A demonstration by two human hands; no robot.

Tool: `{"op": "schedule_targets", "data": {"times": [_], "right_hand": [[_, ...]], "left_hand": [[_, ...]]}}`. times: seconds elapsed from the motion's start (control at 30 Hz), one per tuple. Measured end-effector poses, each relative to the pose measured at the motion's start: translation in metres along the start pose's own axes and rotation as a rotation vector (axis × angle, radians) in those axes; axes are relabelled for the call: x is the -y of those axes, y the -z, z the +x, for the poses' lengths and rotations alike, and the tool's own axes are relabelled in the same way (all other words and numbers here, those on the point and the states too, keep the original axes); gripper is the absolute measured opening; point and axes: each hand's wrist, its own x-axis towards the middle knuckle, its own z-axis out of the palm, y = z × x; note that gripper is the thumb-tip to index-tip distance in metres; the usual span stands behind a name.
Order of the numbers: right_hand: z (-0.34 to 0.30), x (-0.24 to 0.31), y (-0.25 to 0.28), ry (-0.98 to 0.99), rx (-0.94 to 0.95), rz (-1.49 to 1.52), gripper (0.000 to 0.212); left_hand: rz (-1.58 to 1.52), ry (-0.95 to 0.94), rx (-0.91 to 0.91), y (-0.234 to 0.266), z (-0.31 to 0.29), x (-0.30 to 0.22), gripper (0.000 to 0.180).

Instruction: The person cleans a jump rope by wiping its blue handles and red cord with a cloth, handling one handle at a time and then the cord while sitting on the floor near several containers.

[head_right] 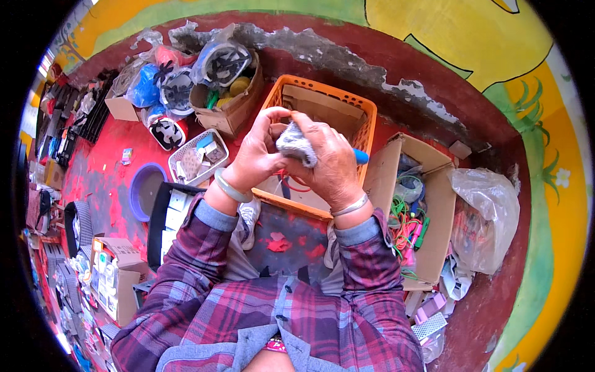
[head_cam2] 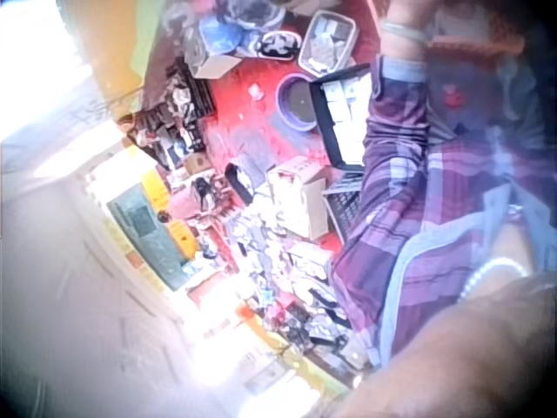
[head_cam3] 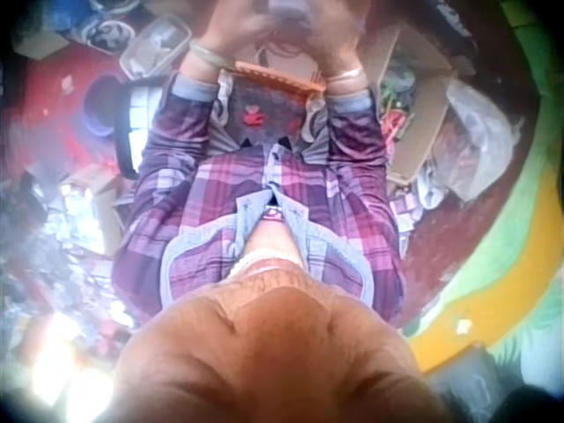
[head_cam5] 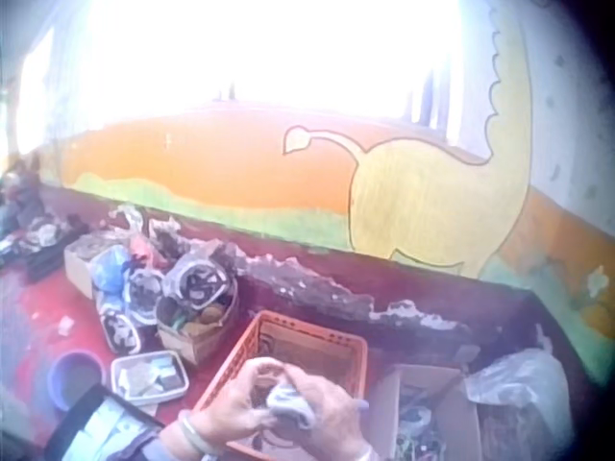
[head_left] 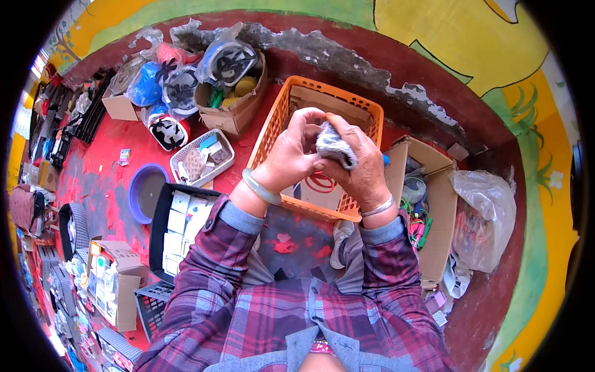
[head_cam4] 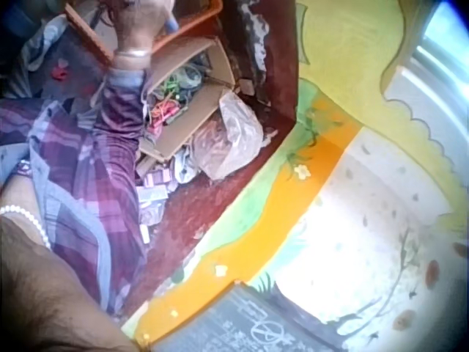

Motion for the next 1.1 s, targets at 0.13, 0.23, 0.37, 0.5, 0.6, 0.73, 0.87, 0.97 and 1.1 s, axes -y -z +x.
{"op": "schedule_targets", "data": {"times": [0.13,0.23,0.37,0.5,0.6,0.73,0.87,0.97,1.1], "right_hand": [[0.0,-0.008,-0.005,0.18,-0.16,-0.171,0.04],[-0.005,-0.003,-0.009,-0.006,-0.211,-0.003,0.03],[-0.001,-0.007,-0.01,-0.351,-0.375,0.497,0.026],[-0.002,-0.011,0.009,-0.473,-0.325,0.917,0.034],[-0.001,-0.004,-0.003,-0.104,-0.204,0.255,0.029],[-0.005,0.001,-0.015,-0.239,-0.191,0.167,0.024],[-0.002,-0.002,-0.015,-0.39,-0.23,0.318,0.021],[0.0,-0.014,-0.006,-0.523,-0.142,0.531,0.019],[0.001,-0.028,0.005,-0.638,0.018,0.829,0.018]], "left_hand": [[-0.078,0.01,0.004,-0.004,-0.003,0.004,0.065],[0.037,0.029,0.022,-0.004,-0.007,0.003,0.066],[0.151,-0.053,0.03,-0.008,-0.008,0.006,0.066],[0.291,-0.02,0.008,-0.015,-0.008,-0.005,0.064],[0.187,-0.118,-0.067,-0.015,-0.005,0.01,0.062],[0.313,-0.134,-0.069,-0.017,-0.009,0.008,0.062],[0.459,-0.25,-0.034,-0.017,-0.01,0.01,0.069],[0.552,-0.342,0.015,-0.021,-0.012,0.007,0.073],[0.523,-0.299,0.105,-0.02,-0.018,0.008,0.072]]}}
